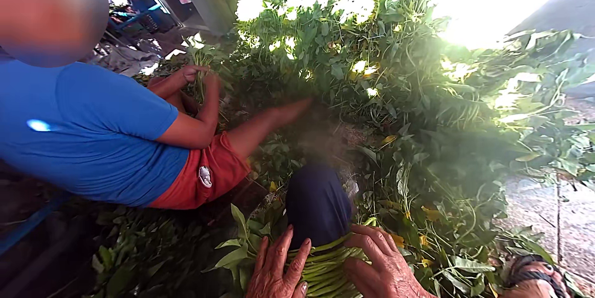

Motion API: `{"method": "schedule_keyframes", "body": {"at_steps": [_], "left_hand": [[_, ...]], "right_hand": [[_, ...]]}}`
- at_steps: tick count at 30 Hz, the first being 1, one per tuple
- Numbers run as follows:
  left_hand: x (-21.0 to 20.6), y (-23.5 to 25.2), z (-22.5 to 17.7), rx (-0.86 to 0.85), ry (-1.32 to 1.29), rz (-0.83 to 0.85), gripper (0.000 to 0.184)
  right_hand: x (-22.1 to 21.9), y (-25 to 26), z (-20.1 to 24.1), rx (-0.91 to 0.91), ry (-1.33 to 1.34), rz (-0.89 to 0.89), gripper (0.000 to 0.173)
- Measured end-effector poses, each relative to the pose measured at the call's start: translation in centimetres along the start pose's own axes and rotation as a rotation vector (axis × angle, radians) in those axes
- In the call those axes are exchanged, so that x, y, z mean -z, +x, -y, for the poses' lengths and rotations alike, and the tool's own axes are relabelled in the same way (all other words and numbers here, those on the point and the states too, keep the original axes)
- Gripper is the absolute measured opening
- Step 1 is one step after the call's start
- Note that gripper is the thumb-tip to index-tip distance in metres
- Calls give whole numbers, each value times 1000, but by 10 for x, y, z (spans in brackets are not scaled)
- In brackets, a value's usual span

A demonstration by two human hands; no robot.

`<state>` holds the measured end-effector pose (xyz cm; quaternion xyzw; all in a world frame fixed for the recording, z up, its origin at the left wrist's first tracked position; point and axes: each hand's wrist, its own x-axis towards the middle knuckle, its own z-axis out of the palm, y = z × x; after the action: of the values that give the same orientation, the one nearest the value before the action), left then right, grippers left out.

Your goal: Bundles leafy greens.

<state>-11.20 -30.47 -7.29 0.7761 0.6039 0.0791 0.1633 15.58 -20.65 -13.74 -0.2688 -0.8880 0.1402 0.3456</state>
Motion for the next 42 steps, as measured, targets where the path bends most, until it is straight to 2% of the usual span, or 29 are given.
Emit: {"method": "schedule_keyframes", "body": {"at_steps": [5, 8, 12, 15, 22, 25, 30, 34, 38, 42], "left_hand": [[-3, 0, -5, 26, -3, -47, 56], [-4, 0, -4, 40, -93, -97, 54], [-9, -2, 3, 23, -422, -250, 27], [-9, -3, 6, -10, -540, -285, 22], [-5, -5, 11, -65, -511, -235, 7], [-4, -5, 12, -66, -548, -240, 8], [-3, -5, 12, -70, -542, -237, 7], [-8, -6, 8, -69, -486, -290, 16], [-8, -4, 1, -22, -455, -328, 9], [-11, -3, 2, -21, -439, -328, 13]], "right_hand": [[-3, -1, 3, 79, -162, -72, 10], [4, -1, 13, 67, -189, -12, 13], [15, -1, 21, 24, -92, 131, 15], [17, -3, 17, 5, -74, 147, 15], [16, 0, 13, -32, -65, 37, 17], [13, -1, 14, -6, -57, 71, 14], [9, -2, 12, -114, 15, 123, 19], [11, 0, 10, -119, -53, 116, 23], [16, -4, 12, -112, 30, 196, 19], [13, -9, 13, -177, 46, 135, 17]]}}
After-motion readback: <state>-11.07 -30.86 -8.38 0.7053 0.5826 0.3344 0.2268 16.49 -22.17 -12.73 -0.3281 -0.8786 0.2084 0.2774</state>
